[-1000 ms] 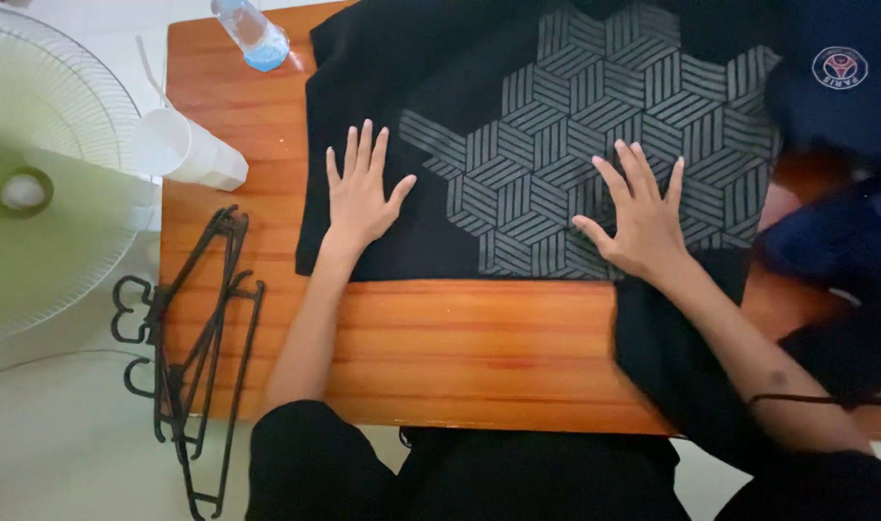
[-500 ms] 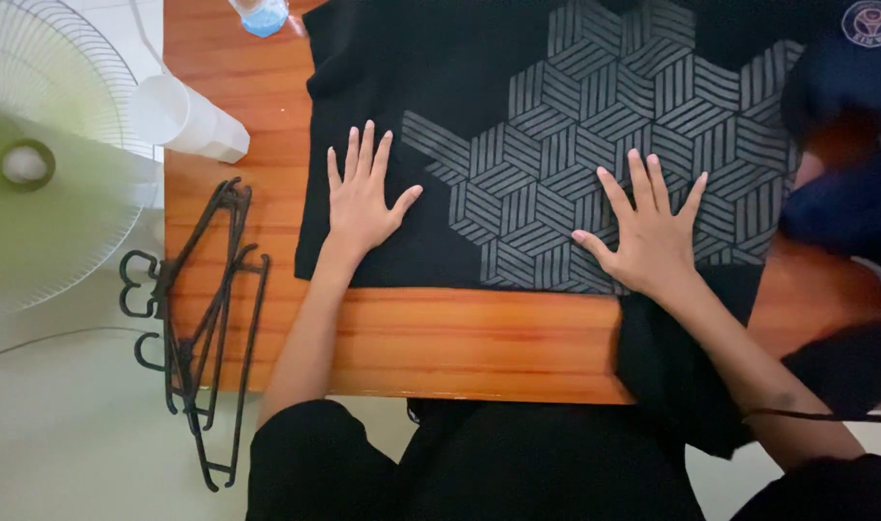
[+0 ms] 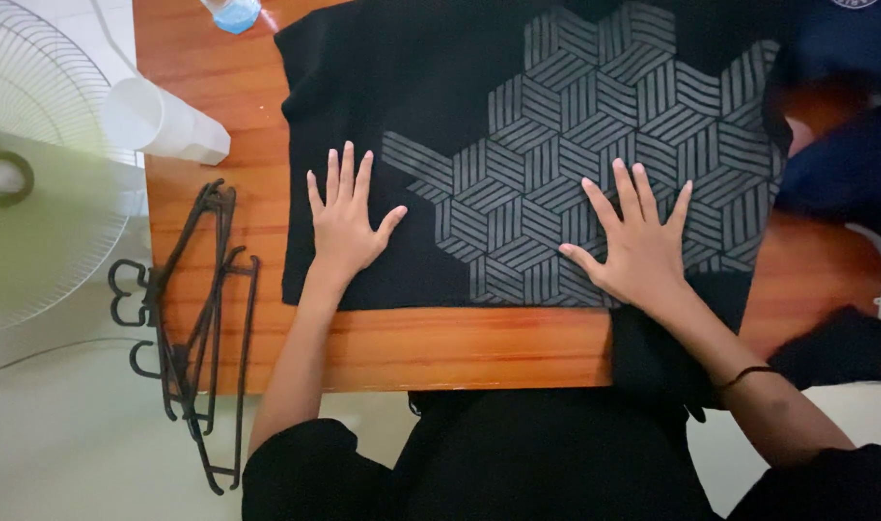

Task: The recorder is putting a polo shirt on a hanger and preparing another shirt on a table.

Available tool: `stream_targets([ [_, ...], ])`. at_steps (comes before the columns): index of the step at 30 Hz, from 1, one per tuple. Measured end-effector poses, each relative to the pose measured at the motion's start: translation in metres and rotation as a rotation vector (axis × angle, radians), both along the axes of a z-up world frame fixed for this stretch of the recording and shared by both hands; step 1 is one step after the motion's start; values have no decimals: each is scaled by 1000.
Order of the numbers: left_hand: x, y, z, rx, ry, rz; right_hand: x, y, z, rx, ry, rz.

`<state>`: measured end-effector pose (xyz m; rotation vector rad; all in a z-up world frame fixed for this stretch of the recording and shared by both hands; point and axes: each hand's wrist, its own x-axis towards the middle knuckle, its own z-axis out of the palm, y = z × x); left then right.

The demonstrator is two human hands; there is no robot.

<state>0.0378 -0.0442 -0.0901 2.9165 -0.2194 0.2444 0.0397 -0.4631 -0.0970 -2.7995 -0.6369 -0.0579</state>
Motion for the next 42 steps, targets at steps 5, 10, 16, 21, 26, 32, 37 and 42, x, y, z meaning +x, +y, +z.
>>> stream_targets([
  [5,-11,-2,1,12,1,3,-13,0,8,32,21,-12],
  [10,-16,-5,0,50,48,58,-17,-4,3,-1,4,7],
  [16,-18,-4,0,11,56,66,-18,-3,11,25,-5,-7],
  [21,-14,-7,2,39,84,72,3,-18,3,54,85,-74],
  [26,-15,-8,-1,38,78,76,33,-46,-1,6,-92,-78],
  [32,-18,-15,-4,56,62,64,29,-56,-2,62,31,-158],
  [37,-23,-20,2,27,71,61,22,-60,6,73,56,-153],
  [42,-9,-33,5,63,165,238,35,-56,11,-40,25,-188],
])
